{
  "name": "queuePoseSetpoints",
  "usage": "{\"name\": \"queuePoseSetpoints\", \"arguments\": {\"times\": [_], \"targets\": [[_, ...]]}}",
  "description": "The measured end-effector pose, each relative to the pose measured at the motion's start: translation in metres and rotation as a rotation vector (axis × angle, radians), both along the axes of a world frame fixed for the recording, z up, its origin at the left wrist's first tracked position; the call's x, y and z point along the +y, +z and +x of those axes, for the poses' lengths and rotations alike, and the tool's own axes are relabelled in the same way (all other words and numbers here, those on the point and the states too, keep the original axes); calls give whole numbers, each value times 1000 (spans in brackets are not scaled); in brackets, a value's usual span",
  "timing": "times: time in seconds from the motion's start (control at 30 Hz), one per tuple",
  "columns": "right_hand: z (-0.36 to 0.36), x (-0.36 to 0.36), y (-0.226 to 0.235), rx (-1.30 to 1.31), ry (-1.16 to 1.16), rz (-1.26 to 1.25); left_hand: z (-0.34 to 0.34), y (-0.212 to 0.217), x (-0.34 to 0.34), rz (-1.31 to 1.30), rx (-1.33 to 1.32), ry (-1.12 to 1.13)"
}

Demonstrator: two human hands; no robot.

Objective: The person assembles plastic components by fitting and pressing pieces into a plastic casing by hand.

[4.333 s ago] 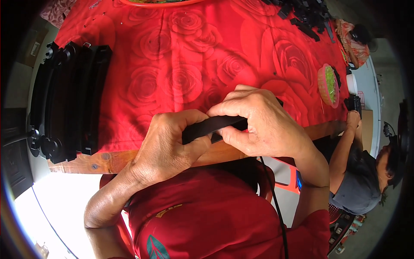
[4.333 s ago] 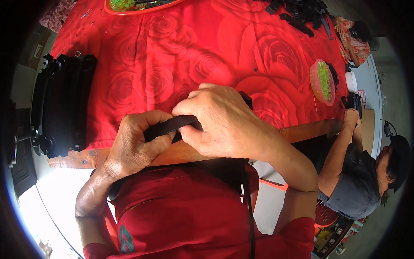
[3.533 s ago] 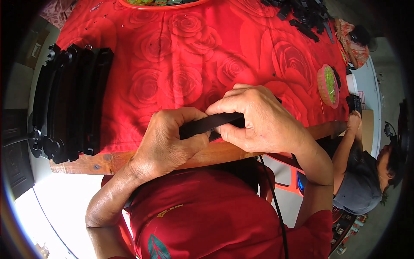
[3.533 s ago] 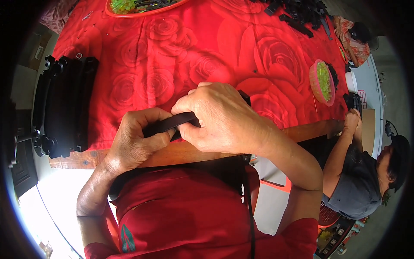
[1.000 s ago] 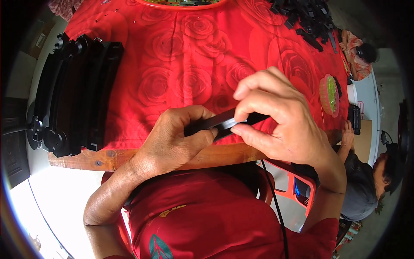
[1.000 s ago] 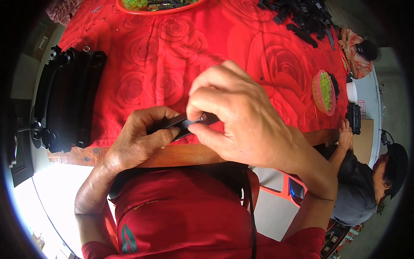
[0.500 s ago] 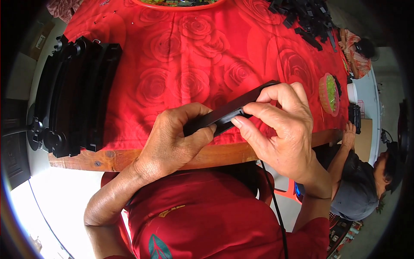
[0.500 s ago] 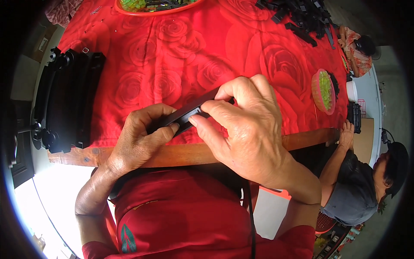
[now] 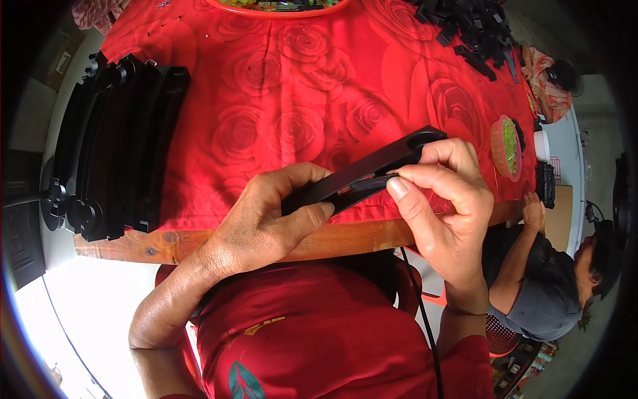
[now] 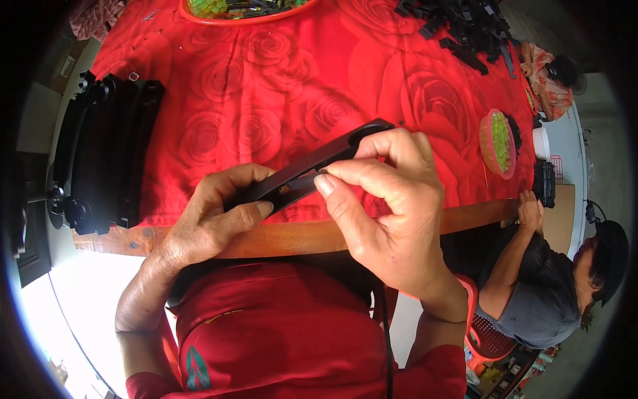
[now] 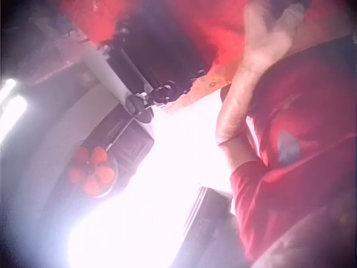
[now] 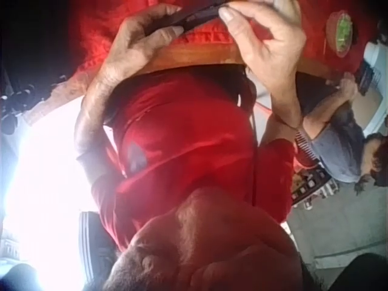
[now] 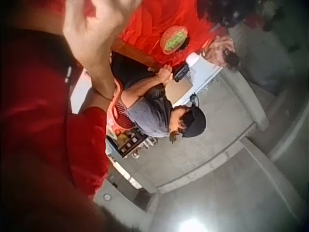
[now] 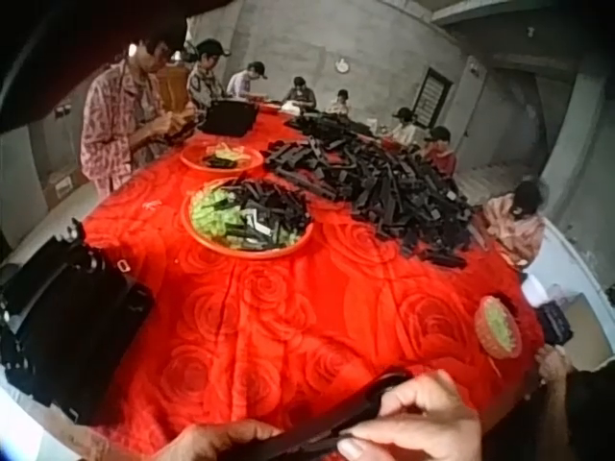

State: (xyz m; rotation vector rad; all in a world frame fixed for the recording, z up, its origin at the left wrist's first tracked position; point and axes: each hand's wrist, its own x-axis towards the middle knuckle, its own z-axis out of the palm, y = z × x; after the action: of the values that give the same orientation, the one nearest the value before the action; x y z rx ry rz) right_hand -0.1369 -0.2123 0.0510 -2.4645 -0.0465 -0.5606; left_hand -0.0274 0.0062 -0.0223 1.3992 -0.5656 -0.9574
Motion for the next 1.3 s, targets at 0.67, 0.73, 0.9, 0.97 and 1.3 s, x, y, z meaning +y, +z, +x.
{"name": "queuePoseSetpoints", "arguments": {"times": [0.67, 0.73, 0.9, 0.97, 1.3], "targets": [[2, 21, -2, 58, -50, -172, -5, 4, -2, 57, -31, 39], [2, 23, -3, 44, -69, -190, -7, 2, -2, 47, -39, 56], [6, 22, -8, -35, -71, -263, -7, 0, -3, 33, -63, 112], [7, 21, -8, -20, -75, -269, -8, 0, -3, 40, -70, 126], [3, 23, -8, 16, -134, -365, -6, 6, -2, 87, -92, 113]]}}
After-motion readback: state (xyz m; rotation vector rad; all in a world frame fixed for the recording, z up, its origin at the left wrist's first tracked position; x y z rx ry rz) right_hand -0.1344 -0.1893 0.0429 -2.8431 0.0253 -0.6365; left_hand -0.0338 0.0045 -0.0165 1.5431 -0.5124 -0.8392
